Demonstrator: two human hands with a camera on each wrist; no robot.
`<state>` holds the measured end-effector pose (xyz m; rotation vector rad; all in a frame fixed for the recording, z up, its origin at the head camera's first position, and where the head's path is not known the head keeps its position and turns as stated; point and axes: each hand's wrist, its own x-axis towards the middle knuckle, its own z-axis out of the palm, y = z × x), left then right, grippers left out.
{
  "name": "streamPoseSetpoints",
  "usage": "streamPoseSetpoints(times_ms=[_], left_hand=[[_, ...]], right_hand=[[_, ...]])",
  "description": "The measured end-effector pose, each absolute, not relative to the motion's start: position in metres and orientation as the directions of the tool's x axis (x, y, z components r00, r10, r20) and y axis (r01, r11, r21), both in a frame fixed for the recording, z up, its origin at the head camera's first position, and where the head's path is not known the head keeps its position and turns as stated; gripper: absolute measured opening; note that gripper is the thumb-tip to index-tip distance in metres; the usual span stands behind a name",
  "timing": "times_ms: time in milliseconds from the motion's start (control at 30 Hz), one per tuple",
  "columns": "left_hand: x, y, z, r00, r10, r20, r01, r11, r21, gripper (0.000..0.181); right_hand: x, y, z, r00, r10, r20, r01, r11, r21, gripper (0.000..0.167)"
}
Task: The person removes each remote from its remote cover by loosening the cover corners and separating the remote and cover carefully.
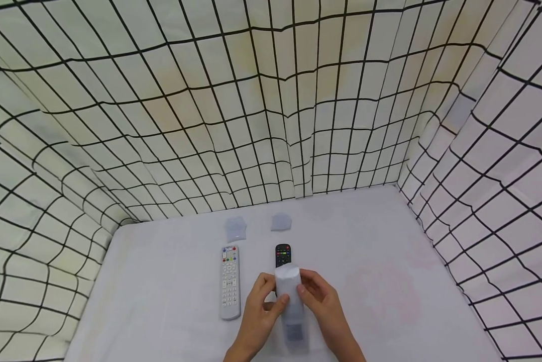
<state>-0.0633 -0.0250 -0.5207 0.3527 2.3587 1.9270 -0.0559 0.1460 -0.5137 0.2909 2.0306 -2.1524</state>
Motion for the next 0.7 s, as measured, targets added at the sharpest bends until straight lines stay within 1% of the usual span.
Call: streamPoseSetpoints(times_ms=[67,133,200,300,400,467,600,700], left_hand=[[-0.063,-0.024,-0.520,-0.974,0.205,0.096,0.135,0.185,0.973,0.020],[-0.063,-0.023,-0.520,-0.973,0.194,0.127,0.168,0.209,0.963,0.026],[-0.064,-0.023,-0.521,-0.965,0.180,0.190,0.233,0.260,0.937,0.034],[-0.065,-0.024,-0.522,-0.931,0.169,0.324,0.365,0.363,0.857,0.045],[-0.069,-0.026,-0.524,-0.871,0.163,0.463,0.481,0.470,0.740,0.049],[-0.072,-0.027,-0.523,-0.828,0.161,0.537,0.532,0.527,0.663,0.049],[-0.079,-0.029,-0.522,-0.732,0.172,0.660,0.605,0.608,0.514,0.039],[-0.083,-0.031,-0.519,-0.675,0.192,0.713,0.636,0.641,0.430,0.030]], right_hand=[[-0.055,0.143,-0.515,-0.968,0.011,-0.251,0.250,-0.027,-0.968,0.039],[-0.054,0.140,-0.517,-0.971,0.014,-0.238,0.238,-0.009,-0.971,0.039],[-0.054,0.138,-0.518,-0.975,0.021,-0.221,0.221,0.001,-0.975,0.038],[-0.054,0.136,-0.520,-0.975,0.046,-0.215,0.216,0.012,-0.976,0.035],[-0.053,0.135,-0.519,-0.972,0.056,-0.226,0.227,0.007,-0.974,0.035],[-0.052,0.134,-0.517,-0.969,0.058,-0.242,0.243,0.010,-0.970,0.037],[-0.051,0.132,-0.515,-0.965,0.060,-0.254,0.255,0.014,-0.967,0.038],[-0.051,0.131,-0.516,-0.968,0.060,-0.245,0.247,0.027,-0.969,0.038]])
